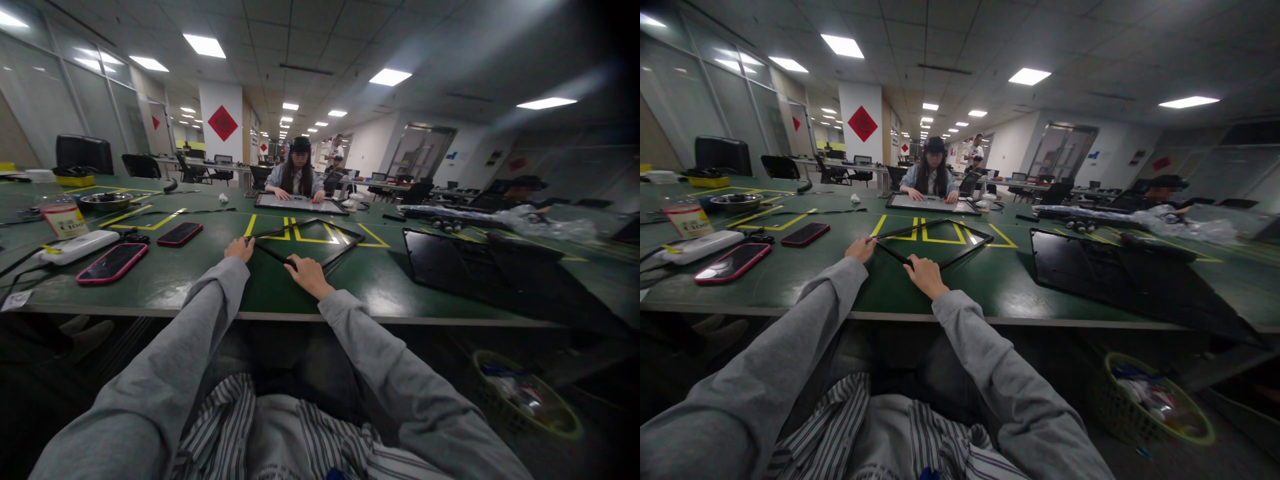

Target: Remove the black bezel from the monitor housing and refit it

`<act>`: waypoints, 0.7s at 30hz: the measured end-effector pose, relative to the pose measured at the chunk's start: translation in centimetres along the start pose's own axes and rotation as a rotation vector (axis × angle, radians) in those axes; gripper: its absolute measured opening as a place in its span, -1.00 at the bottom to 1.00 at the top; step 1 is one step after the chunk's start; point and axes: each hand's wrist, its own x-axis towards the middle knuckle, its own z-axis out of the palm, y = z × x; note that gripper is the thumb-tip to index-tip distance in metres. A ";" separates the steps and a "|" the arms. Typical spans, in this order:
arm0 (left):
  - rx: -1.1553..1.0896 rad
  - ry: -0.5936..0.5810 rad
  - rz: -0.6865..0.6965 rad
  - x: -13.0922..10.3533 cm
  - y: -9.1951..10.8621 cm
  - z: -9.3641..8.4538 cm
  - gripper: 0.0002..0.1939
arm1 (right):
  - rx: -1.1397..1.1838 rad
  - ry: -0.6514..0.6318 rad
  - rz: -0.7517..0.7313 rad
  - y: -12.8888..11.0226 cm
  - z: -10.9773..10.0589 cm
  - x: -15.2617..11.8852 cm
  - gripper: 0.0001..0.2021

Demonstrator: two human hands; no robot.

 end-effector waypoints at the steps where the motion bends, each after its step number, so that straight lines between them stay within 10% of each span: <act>1: 0.025 -0.029 0.011 -0.3 0.4 0.2 -0.37 | 0.015 -0.008 0.004 -0.1 0.1 0.2 -0.61; 13: 0.219 -0.169 0.065 -4.0 5.5 2.7 -0.06 | 0.267 0.096 -0.069 0.8 1.8 2.0 -0.62; 21: 0.215 -0.166 0.042 -0.3 3.2 0.0 -0.29 | 0.246 0.163 0.059 6.9 1.0 2.1 -0.63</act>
